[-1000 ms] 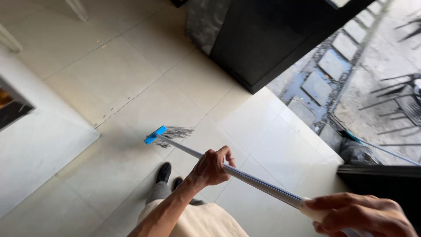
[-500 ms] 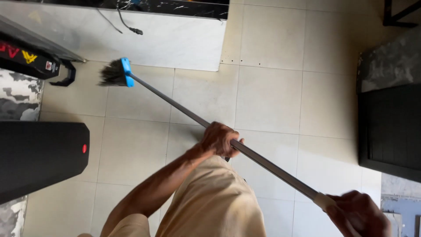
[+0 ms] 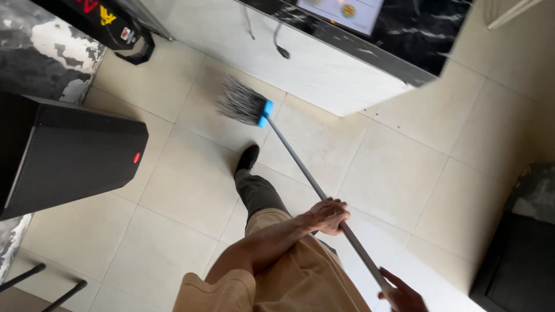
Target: Mopping the tiled floor of a coffee shop using a string mop
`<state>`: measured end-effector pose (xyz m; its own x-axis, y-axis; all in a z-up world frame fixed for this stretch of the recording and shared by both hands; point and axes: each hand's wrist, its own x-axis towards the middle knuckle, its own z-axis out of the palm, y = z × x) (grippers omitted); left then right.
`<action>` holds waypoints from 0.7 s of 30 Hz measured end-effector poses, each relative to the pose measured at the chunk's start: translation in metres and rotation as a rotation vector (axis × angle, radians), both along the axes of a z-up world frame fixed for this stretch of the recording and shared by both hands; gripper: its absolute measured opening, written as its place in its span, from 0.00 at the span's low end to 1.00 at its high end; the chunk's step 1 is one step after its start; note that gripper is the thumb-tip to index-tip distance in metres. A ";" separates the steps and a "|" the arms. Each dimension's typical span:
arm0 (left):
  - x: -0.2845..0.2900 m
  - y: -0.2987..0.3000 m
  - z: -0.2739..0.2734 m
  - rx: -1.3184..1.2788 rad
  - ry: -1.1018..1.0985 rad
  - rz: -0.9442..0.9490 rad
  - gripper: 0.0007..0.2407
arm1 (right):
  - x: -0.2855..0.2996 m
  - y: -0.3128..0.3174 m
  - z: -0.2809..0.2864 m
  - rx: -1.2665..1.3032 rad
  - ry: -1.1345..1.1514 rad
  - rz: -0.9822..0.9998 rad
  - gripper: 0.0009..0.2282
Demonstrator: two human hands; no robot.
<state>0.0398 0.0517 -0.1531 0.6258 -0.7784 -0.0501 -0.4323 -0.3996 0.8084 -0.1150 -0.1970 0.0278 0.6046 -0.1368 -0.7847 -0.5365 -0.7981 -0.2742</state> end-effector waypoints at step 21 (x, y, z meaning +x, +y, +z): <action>0.217 0.200 -0.196 0.681 0.302 0.326 0.16 | 0.357 0.313 -0.074 0.163 0.168 -0.339 0.21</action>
